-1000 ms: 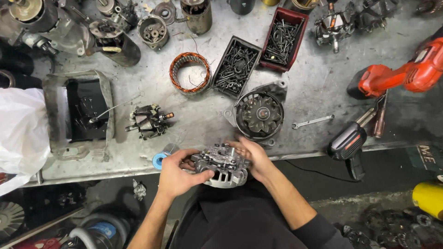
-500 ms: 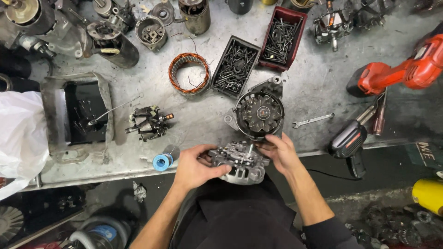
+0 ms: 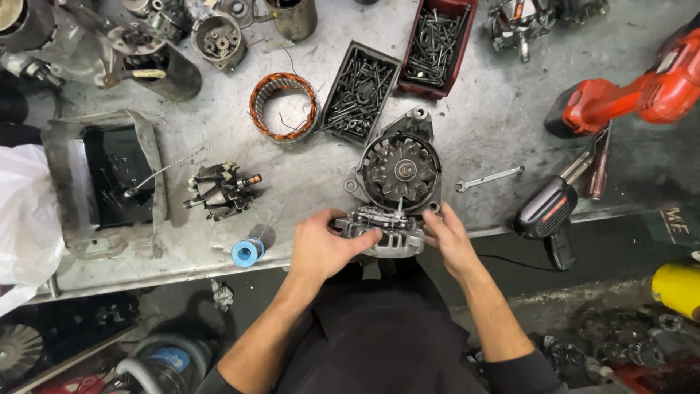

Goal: The person uses a soldering iron to solder wires onto a metal electrical component, likely an alternator stator, on a cluttered workbench. They handle a spool of solder wire and the component, applying heat and solder to the connection points.

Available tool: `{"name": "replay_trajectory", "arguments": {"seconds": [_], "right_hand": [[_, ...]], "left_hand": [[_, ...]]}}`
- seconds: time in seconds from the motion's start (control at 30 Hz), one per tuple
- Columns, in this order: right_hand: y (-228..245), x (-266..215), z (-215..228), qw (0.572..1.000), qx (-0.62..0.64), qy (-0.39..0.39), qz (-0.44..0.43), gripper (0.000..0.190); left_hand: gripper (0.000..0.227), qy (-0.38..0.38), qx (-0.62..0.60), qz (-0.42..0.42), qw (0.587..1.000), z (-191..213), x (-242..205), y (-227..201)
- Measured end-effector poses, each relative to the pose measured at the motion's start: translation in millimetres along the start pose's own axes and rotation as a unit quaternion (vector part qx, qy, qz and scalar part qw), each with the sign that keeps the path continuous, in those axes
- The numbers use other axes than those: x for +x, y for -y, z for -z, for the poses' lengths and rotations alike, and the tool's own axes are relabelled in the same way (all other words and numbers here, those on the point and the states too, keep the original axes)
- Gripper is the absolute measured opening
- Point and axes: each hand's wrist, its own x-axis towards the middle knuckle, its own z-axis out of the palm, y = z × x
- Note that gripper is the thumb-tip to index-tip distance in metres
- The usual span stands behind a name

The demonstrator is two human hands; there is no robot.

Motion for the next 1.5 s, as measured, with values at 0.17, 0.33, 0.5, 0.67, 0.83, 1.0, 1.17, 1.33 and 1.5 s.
{"name": "replay_trajectory", "arguments": {"seconds": [0.17,0.33,0.5,0.67,0.83,1.0,1.17,1.33,1.5], "right_hand": [[-4,-23,-1,0.998,-0.006,0.055,0.029,0.056],[-9,-31,-3,0.984,-0.020,0.119,0.130,0.071],[-12,-31,-11,0.978,-0.012,0.137,0.159,0.079],[-1,-47,-16,0.992,0.049,0.111,0.042,0.078],[-4,-51,-22,0.993,0.038,0.105,0.038,0.076],[-13,-48,-29,0.995,0.083,0.052,0.013,0.067],[-25,-46,-14,0.994,0.104,0.019,0.005,0.064],[-3,-55,-15,0.993,0.114,0.003,-0.024,0.063],[-2,-57,-3,0.996,0.080,0.014,-0.045,0.063]], "left_hand": [[0.077,-0.028,-0.021,-0.005,0.999,-5,1,2],[0.077,-0.045,-0.025,0.011,0.999,-13,7,5],[0.054,-0.109,-0.024,-0.064,0.992,-31,16,30],[0.053,-0.095,-0.010,-0.003,0.995,-31,11,13],[0.052,-0.081,-0.027,0.044,0.995,-28,19,13],[0.050,-0.119,-0.088,-0.035,0.988,-32,24,25],[0.052,-0.089,-0.102,0.006,0.991,-22,19,29],[0.054,-0.050,-0.118,0.056,0.990,-18,13,43],[0.055,-0.034,-0.140,0.043,0.989,-15,11,56]]}}
